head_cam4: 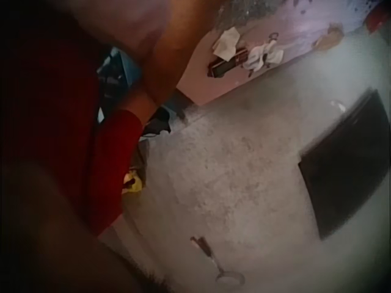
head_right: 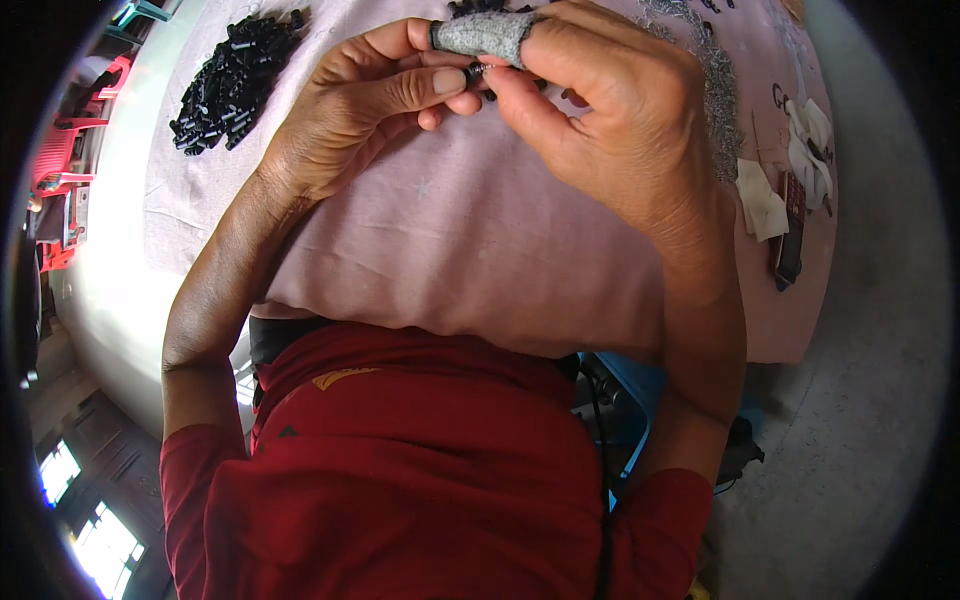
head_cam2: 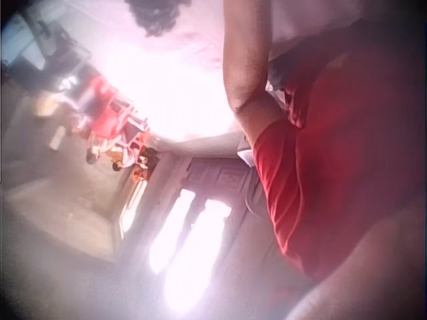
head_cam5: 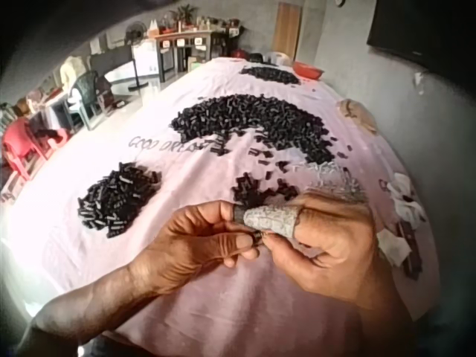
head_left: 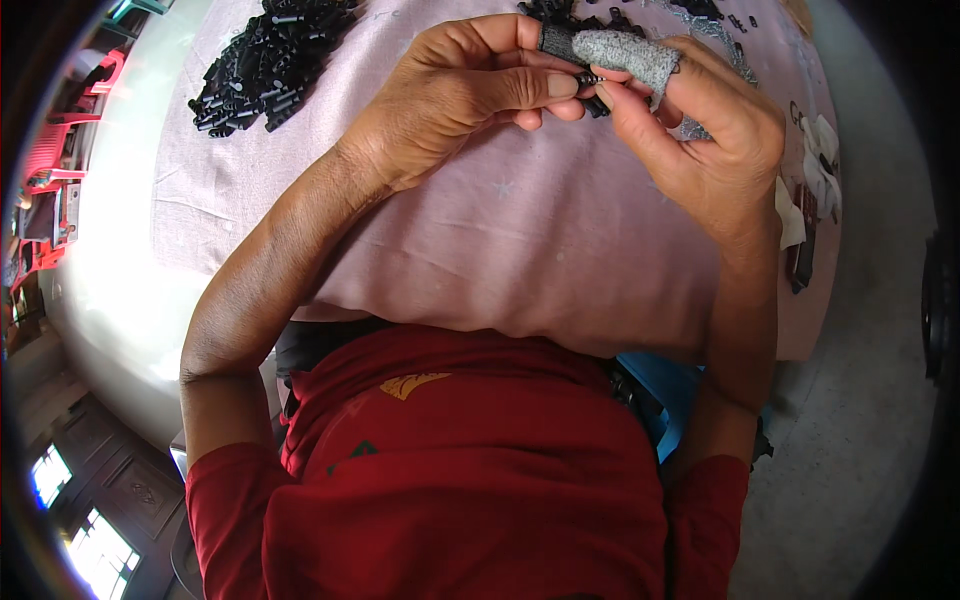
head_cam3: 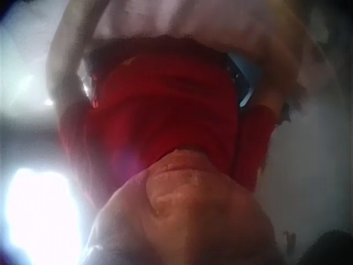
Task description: The person assembles small components by picking up black plastic pieces and small metal springs from piles on a table and inserting the springs into the plastic pieces by hand.
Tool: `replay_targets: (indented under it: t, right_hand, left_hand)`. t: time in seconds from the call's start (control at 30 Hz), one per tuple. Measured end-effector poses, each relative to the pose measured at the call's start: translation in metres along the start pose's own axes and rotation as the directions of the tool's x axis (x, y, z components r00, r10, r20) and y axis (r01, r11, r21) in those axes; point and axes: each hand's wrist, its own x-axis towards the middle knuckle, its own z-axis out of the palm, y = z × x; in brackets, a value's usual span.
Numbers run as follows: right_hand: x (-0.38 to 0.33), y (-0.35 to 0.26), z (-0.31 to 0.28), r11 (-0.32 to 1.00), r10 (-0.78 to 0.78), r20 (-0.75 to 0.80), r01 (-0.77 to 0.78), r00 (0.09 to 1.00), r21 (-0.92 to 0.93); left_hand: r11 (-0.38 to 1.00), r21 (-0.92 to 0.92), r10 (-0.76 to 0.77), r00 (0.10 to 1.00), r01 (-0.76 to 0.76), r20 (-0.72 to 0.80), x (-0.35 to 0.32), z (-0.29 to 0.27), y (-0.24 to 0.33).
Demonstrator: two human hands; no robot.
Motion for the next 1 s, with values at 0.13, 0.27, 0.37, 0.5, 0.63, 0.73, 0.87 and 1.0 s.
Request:
replay_targets:
  t: [0.13, 0.27, 0.37, 0.5, 0.63, 0.73, 0.87, 1.0]
  right_hand:
    - [0.001, -0.003, 0.002, 0.999, -0.042, -0.026, 0.041, 0.999, -0.032]
    - [0.001, -0.005, 0.004, 0.999, -0.032, -0.050, 0.032, 0.998, -0.007]
    - [-0.001, -0.004, 0.004, 1.000, -0.004, -0.038, 0.005, 0.999, 0.017]
    - [0.001, -0.006, 0.008, 0.996, 0.038, -0.026, -0.036, 0.999, 0.084]
    - [-0.002, -0.003, 0.006, 0.987, 0.095, -0.032, -0.090, 0.995, 0.133]
    - [0.000, 0.005, 0.004, 0.981, 0.068, -0.042, -0.060, 0.997, 0.183]
    - [-0.010, 0.025, 0.001, 0.959, 0.237, 0.005, -0.235, 0.971, 0.158]
    - [-0.013, 0.024, 0.008, 0.954, 0.283, 0.125, -0.292, 0.951, 0.067]
  left_hand:
    - [0.998, 0.058, -0.012, 1.000, 0.011, 0.007, 0.001, 0.003, 0.001]
    - [0.999, -0.023, -0.043, 0.999, 0.043, 0.003, -0.001, 0.005, 0.004]
    - [0.997, -0.060, -0.042, 0.999, 0.043, 0.014, 0.001, 0.003, 0.002]
    - [0.996, -0.058, -0.067, 0.998, 0.067, 0.001, 0.002, 0.003, 0.004]
    - [0.986, -0.079, -0.146, 0.989, 0.148, 0.031, 0.001, 0.001, 0.006]
    - [0.992, -0.042, -0.121, 0.992, 0.120, -0.022, -0.001, -0.004, 0.009]
    - [0.930, -0.359, -0.154, 0.968, 0.075, -0.197, 0.002, -0.004, 0.020]
    - [0.879, -0.475, -0.139, 0.972, 0.034, -0.188, 0.006, -0.006, 0.022]
